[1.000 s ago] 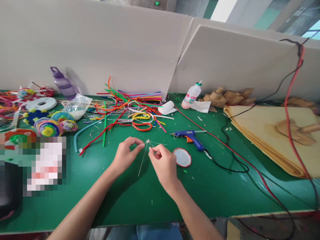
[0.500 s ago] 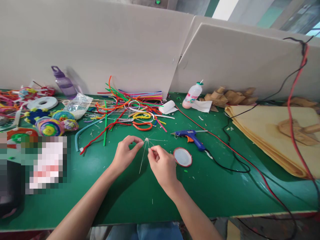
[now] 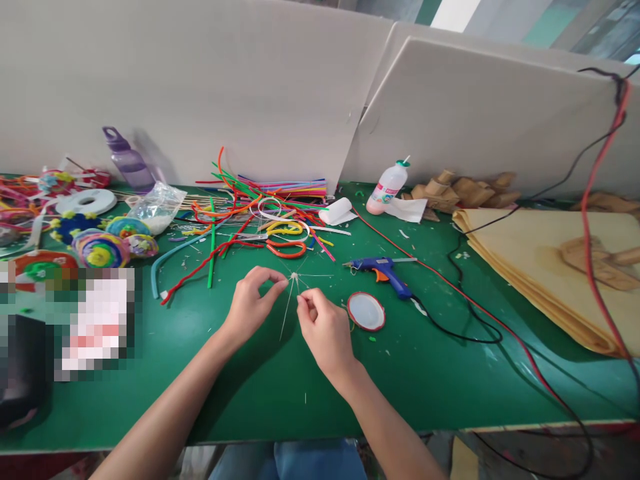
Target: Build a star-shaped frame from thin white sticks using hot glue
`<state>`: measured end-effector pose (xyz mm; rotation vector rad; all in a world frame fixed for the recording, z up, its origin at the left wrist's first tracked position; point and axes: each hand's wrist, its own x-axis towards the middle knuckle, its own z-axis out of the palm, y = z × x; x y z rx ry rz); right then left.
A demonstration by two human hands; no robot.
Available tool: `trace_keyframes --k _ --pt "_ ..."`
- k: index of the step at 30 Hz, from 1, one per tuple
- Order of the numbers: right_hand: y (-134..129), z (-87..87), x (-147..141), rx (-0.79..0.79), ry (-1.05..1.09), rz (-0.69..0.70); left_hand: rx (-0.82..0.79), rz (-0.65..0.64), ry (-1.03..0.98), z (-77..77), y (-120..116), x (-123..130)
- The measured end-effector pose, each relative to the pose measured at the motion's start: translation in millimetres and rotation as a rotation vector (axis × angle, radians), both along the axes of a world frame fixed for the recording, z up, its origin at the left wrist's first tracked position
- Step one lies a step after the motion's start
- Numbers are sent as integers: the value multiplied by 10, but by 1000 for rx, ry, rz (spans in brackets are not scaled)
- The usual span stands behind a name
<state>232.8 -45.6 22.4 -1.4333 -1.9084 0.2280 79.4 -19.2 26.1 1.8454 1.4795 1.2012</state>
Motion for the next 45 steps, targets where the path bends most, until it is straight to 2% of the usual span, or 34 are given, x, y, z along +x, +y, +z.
trace_keyframes --k 4,13,17,21,27,30,32,37,45 --pt "4 -17 2 41 -45 -4 18 -6 25 5 -5 -2" --pt "46 -6 72 259 -300 35 45 -37 86 16 -2 -24" --pt "61 1 90 282 -359 57 56 -47 91 25 -5 -20" --pt "81 4 123 293 -330 78 86 -43 88 39 -15 -25" --pt "149 32 265 229 -252 136 244 -130 73 50 -19 -68" --pt "188 65 363 202 -268 180 304 -73 98 42 7 -83" --pt "212 83 423 188 -313 198 289 -63 118 29 35 -81" --pt "273 109 498 145 -400 254 214 -197 147 -21 80 -64" --pt "373 116 454 90 -340 395 272 -169 193 -68 29 -134"
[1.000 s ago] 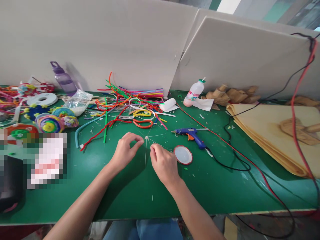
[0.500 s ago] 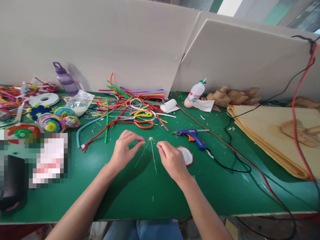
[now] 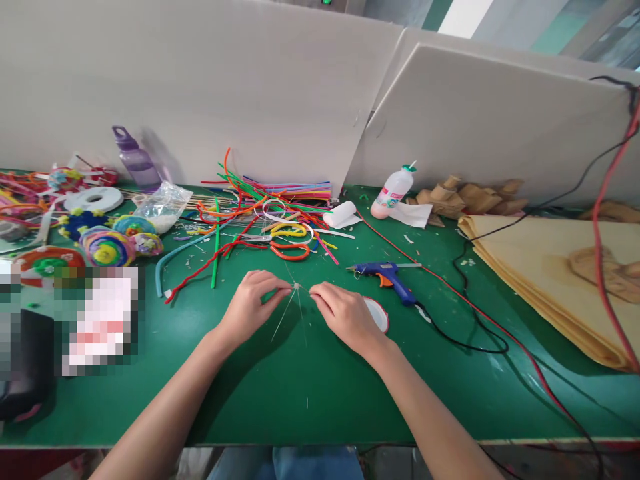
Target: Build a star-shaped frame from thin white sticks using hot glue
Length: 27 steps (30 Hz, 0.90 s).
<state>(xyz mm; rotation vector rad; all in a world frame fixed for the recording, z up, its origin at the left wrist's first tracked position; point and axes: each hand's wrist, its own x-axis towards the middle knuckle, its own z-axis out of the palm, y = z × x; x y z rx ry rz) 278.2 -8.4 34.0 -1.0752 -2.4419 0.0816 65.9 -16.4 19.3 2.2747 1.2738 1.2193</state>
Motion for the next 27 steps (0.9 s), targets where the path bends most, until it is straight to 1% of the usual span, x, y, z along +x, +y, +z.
trace_keyframes --k 4,10,16,21,27 --pt "24 -27 17 -9 17 31 11 -4 53 -22 4 -8" --pt "27 -36 50 60 -7 50 -21 -23 121 -8 17 10" --pt "20 -2 47 110 -37 20 -34 -48 103 19 7 18" --pt "16 6 49 140 -47 37 -28 -47 92 13 7 21" --pt "23 61 34 159 -121 56 -35 -53 90 41 4 34"
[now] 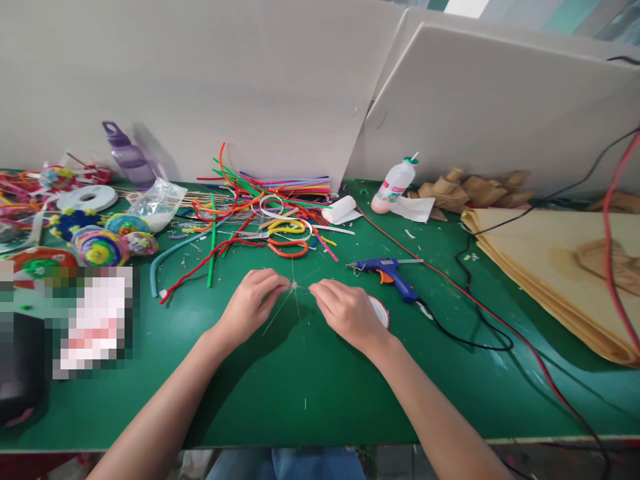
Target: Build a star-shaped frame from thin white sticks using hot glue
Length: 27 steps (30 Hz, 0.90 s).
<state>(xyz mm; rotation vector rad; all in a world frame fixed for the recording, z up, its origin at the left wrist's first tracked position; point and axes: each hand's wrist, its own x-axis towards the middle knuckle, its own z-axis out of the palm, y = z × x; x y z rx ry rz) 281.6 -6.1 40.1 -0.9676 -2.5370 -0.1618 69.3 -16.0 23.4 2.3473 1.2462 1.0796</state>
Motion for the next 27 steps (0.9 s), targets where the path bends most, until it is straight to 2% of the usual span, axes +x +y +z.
trace_keyframes --k 14,27 --pt "13 8 30 74 -12 -18 21 28 22 21 -5 11" --pt "-4 -5 27 46 4 -16 40 37 23 14 -8 18"
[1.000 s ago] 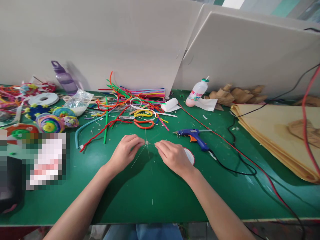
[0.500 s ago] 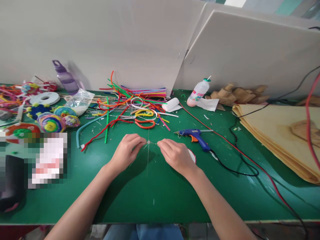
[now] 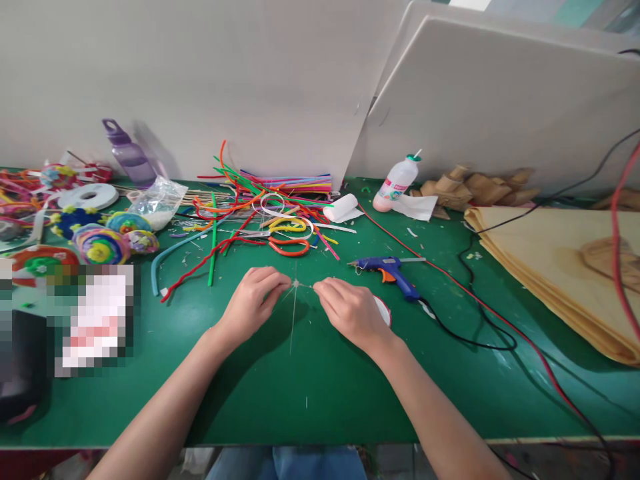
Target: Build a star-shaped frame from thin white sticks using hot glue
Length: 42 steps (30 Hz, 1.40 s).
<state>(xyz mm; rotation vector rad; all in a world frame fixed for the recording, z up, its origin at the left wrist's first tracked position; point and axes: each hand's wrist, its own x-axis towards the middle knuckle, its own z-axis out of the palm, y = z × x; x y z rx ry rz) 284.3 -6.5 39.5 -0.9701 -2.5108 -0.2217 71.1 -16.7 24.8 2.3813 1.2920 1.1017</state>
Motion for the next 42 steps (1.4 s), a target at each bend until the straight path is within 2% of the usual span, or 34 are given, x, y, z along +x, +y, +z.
trace_keyframes --k 8,20,24,30,36,42 --pt "0 5 -1 49 -59 0 9 -15 16 -13 6 -10" --pt "-9 -11 -29 26 -36 29 29 -12 23 -5 7 -11" --pt "-37 -58 -81 -31 105 -15 37 3 24 18 11 -21" --pt "-127 -146 -197 -247 375 -75 75 38 59 29 50 -63" --pt "-191 -203 -253 -288 479 -111 66 126 -7 1 24 -46" --pt "-230 -171 -292 -401 565 -144 40 97 23 4 -23 -16"
